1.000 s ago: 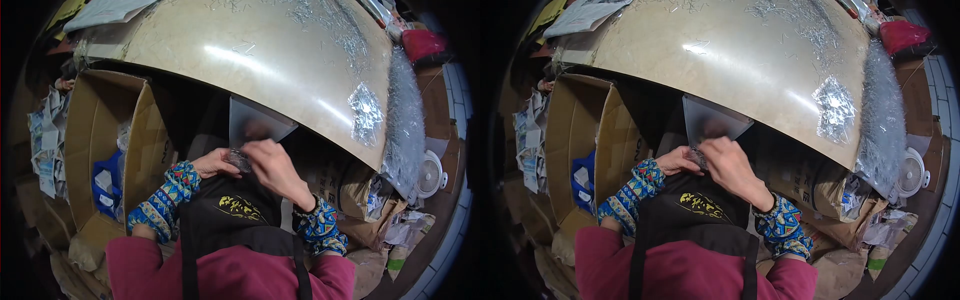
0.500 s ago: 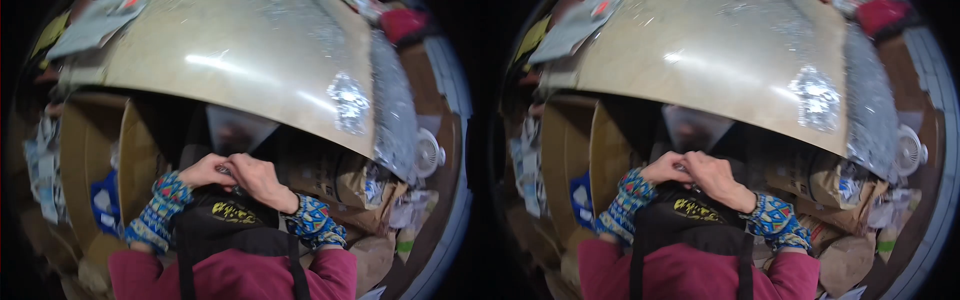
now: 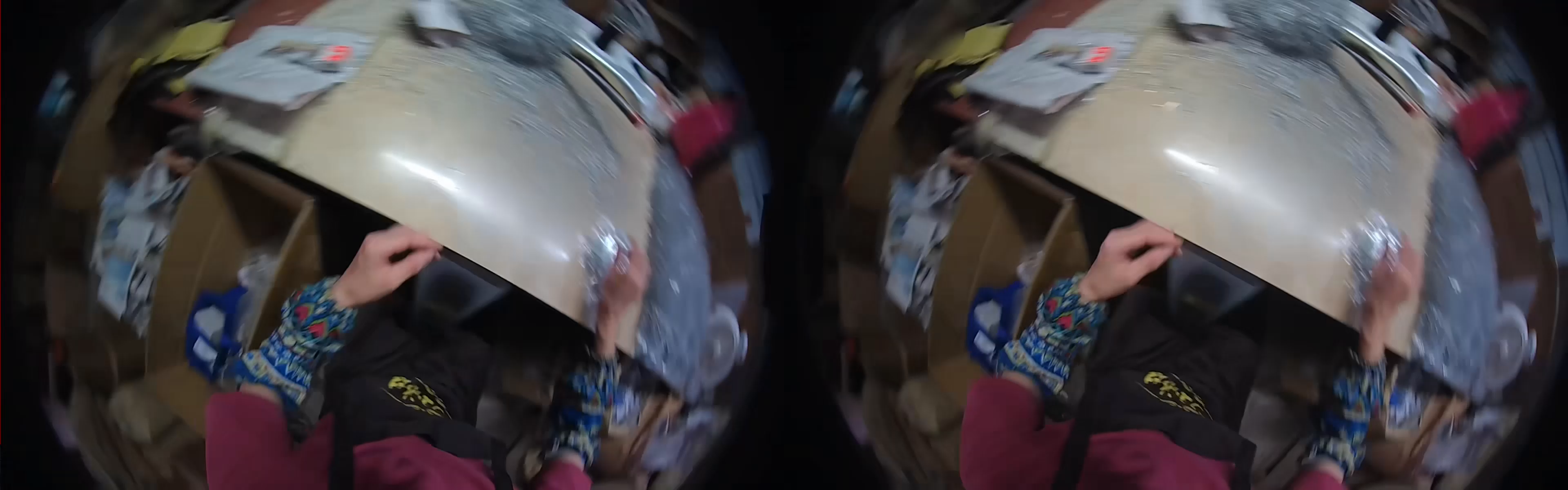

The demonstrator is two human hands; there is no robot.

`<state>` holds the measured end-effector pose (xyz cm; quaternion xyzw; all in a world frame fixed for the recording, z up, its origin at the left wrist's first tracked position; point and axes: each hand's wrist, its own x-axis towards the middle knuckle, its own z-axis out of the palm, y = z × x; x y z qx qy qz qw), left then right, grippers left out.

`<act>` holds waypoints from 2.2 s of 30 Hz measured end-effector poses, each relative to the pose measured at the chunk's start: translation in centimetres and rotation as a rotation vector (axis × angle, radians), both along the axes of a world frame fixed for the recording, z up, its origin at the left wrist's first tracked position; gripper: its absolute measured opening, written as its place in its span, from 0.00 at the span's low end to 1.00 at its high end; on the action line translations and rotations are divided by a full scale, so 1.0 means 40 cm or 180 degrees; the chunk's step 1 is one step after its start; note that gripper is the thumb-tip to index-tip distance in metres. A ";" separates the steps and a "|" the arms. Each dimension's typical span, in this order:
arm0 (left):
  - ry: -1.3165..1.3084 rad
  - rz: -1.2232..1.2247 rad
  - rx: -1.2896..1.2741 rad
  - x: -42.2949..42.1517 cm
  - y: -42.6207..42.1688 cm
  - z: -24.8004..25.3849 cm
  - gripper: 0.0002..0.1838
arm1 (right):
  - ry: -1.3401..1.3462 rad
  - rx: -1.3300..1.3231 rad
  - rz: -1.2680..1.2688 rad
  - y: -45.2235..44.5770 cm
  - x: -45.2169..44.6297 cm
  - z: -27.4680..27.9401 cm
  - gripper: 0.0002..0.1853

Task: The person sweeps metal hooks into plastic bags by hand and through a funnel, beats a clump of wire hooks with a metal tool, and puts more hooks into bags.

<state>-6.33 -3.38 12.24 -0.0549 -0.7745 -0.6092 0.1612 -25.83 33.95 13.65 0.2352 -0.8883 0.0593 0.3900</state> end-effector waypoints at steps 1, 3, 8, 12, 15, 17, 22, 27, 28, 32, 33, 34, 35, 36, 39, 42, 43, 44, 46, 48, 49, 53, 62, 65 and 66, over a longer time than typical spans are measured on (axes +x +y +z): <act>-0.0093 0.0713 -0.0530 -0.013 -0.051 0.014 0.04 | 0.0096 -0.0022 -0.0367 -0.004 0.014 0.014 0.14; 0.0223 0.2212 -0.1589 -0.064 -0.182 0.003 0.02 | -0.0161 -0.0547 -0.0241 -0.051 0.055 0.044 0.14; -0.0997 0.2833 -0.3966 -0.145 -0.536 -0.057 0.20 | -0.0379 -0.0525 0.0592 -0.168 0.140 0.046 0.16; -0.0424 0.1812 -0.3393 -0.123 -0.445 -0.105 0.34 | -0.0712 -0.0621 0.1157 -0.237 0.186 0.040 0.17; 0.0181 0.0642 -0.2855 -0.061 -0.271 -0.024 0.27 | -0.1071 -0.0657 0.1663 -0.305 0.219 0.019 0.21; 0.0569 -0.0005 -0.2410 -0.053 -0.184 -0.015 0.24 | -0.1278 -0.0476 0.2091 -0.361 0.240 0.020 0.23; 0.0941 -0.0342 -0.1630 -0.020 -0.060 -0.030 0.15 | -0.1532 0.0638 0.2511 -0.448 0.269 0.005 0.34; -0.0576 -0.1361 0.0295 0.052 -0.035 0.055 0.09 | -0.2700 -0.0969 0.3650 -0.400 0.291 -0.005 0.23; -0.0879 -0.1456 0.0723 0.068 -0.039 0.037 0.07 | -0.3041 -0.1419 0.3697 -0.390 0.306 0.007 0.33; -0.1367 -0.1285 0.1294 0.082 -0.011 0.037 0.05 | -0.4508 -0.1599 0.3631 -0.371 0.327 0.027 0.28; -0.1453 -0.1075 0.1116 0.085 -0.007 0.040 0.05 | -0.5099 -0.1366 0.3372 -0.364 0.320 0.040 0.25; -0.1539 -0.0851 0.0945 0.089 -0.004 0.040 0.05 | -0.5685 -0.1106 0.3088 -0.359 0.317 0.044 0.22; -0.1415 -0.0789 0.0787 0.094 -0.002 0.024 0.05 | -0.5274 -0.1534 0.3100 -0.356 0.328 0.032 0.19; -0.1299 -0.0716 0.0628 0.095 0.005 0.006 0.06 | -0.4860 -0.1945 0.3103 -0.355 0.347 0.015 0.16; -0.1463 -0.0352 0.1214 0.119 0.054 -0.011 0.06 | -0.4339 -0.2700 0.2983 -0.364 0.391 -0.014 0.11; -0.1763 -0.0545 0.0810 0.116 0.078 0.008 0.06 | -0.4502 -0.2221 0.2777 -0.337 0.390 -0.018 0.10; -0.1911 -0.0754 0.0937 0.123 0.066 -0.018 0.06 | -0.4814 -0.2159 0.2672 -0.327 0.389 -0.014 0.10; -0.2020 -0.0972 0.1024 0.122 0.062 -0.015 0.06 | -0.4869 -0.2253 0.2741 -0.318 0.394 -0.020 0.10; -0.2500 -0.1429 0.1150 0.134 0.043 -0.037 0.07 | -0.5776 -0.1929 0.2732 -0.291 0.391 -0.009 0.10; -0.2140 -0.1844 0.0568 0.142 0.039 -0.071 0.11 | -0.6158 -0.1372 0.3235 -0.267 0.399 -0.060 0.10; -0.1932 -0.1900 -0.0131 0.143 0.042 -0.062 0.11 | -0.5974 -0.1358 0.3545 -0.256 0.413 -0.098 0.10; -0.1014 -0.1426 -0.1540 0.188 0.045 -0.170 0.09 | -0.5375 -0.0857 0.2640 -0.214 0.452 -0.213 0.08; -0.2177 -0.0463 0.1064 0.195 0.075 -0.313 0.03 | -0.3319 -0.0423 0.2135 -0.209 0.462 -0.242 0.07; -0.2325 -0.0303 0.2230 0.200 0.096 -0.309 0.08 | -0.3426 -0.0318 0.2148 -0.200 0.436 -0.201 0.06; -0.2317 -0.0344 0.2308 0.199 0.100 -0.311 0.12 | -0.4048 -0.0523 0.2125 -0.201 0.415 -0.163 0.06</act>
